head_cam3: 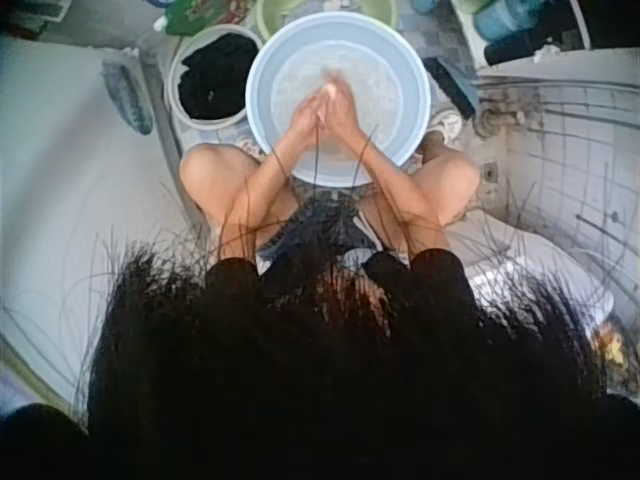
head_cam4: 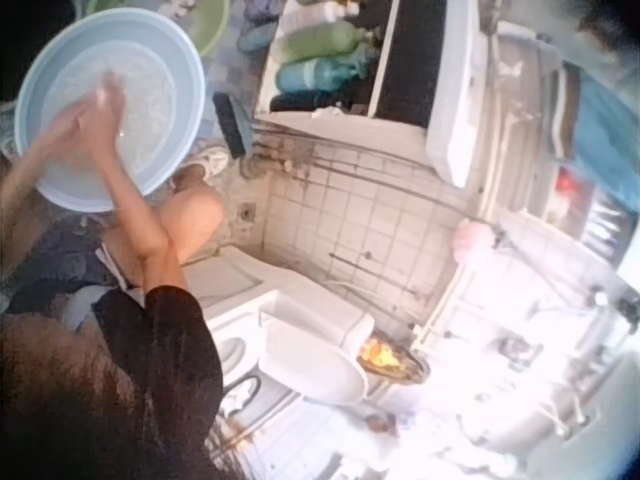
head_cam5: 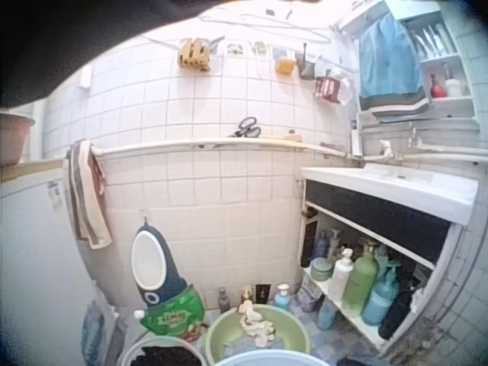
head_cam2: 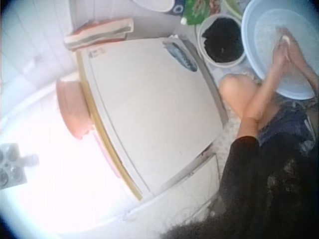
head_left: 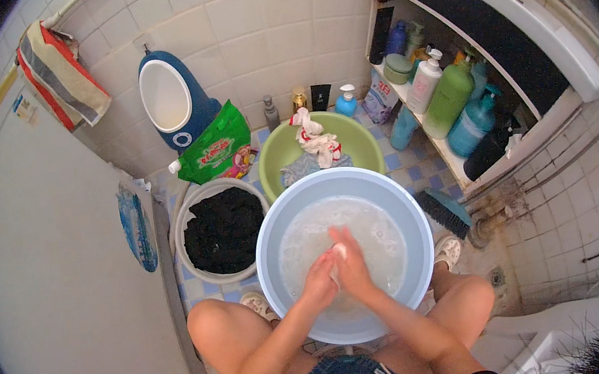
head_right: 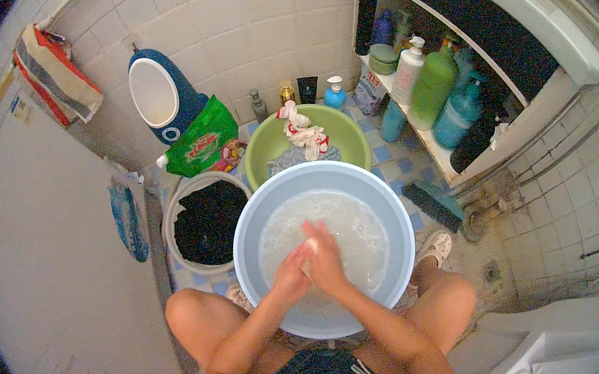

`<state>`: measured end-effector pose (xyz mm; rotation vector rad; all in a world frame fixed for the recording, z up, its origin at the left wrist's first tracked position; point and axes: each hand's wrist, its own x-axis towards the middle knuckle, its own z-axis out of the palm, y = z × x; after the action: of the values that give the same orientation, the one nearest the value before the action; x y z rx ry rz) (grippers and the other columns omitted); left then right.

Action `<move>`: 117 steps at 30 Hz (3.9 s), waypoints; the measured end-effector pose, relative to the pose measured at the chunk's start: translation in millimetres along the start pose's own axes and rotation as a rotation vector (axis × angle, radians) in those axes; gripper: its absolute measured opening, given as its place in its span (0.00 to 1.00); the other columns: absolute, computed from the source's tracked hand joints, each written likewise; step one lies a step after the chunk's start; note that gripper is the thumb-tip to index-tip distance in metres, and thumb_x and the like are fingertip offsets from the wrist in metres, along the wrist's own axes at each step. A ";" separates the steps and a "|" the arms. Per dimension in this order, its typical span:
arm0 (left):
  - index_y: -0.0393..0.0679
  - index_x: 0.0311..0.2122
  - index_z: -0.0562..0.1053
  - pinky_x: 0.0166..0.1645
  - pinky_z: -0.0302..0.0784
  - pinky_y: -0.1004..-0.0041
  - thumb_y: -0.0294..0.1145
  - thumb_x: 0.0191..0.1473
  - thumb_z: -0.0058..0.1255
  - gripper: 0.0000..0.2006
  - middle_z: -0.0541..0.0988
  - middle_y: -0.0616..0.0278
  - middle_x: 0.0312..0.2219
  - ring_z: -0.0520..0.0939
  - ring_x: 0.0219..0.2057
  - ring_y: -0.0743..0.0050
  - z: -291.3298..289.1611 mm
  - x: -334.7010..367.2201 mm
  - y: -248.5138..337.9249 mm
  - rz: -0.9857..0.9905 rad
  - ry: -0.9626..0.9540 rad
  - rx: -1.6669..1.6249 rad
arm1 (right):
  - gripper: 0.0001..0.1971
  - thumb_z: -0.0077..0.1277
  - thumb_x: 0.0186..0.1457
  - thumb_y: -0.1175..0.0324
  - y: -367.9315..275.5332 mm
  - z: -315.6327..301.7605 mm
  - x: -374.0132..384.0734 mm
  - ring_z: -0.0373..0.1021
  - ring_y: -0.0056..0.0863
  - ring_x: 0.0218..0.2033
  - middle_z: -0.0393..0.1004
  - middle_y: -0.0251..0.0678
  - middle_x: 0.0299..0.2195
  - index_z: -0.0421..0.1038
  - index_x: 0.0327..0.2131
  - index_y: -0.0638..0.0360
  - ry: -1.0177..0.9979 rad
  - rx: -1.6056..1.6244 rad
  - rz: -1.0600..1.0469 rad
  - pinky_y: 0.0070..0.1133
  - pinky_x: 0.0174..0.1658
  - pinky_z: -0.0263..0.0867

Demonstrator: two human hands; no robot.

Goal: The person is sitting on the floor and hand-washing a white sock with red patterns in a blue basin filled with soapy water. They repeatedly scrub, rinse, and wring the sock, then place it into a green basin containing other washed items.

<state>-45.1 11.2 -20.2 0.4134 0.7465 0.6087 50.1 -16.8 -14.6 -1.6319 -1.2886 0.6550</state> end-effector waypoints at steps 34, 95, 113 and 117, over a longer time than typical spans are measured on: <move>0.39 0.55 0.54 0.55 0.59 0.64 0.35 0.56 0.30 0.21 0.61 0.53 0.52 0.65 0.51 0.61 -19.6 11.6 15.6 0.150 -0.039 -0.112 | 0.20 0.33 0.56 0.62 -19.2 18.0 -8.4 0.45 0.41 0.58 0.53 0.44 0.55 0.58 0.50 0.62 -0.205 0.138 -0.224 0.33 0.59 0.36; 0.38 0.40 0.69 0.40 0.69 0.70 0.35 0.43 0.53 0.18 0.75 0.58 0.33 0.76 0.34 0.64 24.8 -8.1 23.3 0.372 -0.060 1.502 | 0.09 0.44 0.47 0.71 12.7 -92.2 36.6 0.69 0.35 0.34 0.72 0.42 0.30 0.68 0.33 0.60 -0.245 0.020 0.068 0.26 0.38 0.63; 0.33 0.42 0.64 0.41 0.73 0.69 0.27 0.53 0.42 0.12 0.72 0.54 0.37 0.76 0.37 0.65 -13.8 50.1 23.5 0.408 0.219 0.079 | 0.31 0.62 0.33 0.65 35.5 -36.5 60.9 0.68 0.24 0.33 0.71 0.37 0.32 0.61 0.44 0.64 -0.421 0.111 0.206 0.21 0.38 0.63; 0.38 0.49 0.59 0.42 0.73 0.68 0.26 0.54 0.39 0.16 0.68 0.52 0.41 0.74 0.39 0.63 1.8 49.4 24.6 0.358 0.297 0.088 | 0.20 0.61 0.34 0.68 41.1 -45.2 70.7 0.68 0.21 0.29 0.72 0.34 0.27 0.68 0.34 0.64 -0.221 0.299 0.436 0.19 0.33 0.64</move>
<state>-24.1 61.3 -30.3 0.5511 0.9949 0.9900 128.3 33.8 -22.6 -1.6296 -0.9269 1.2607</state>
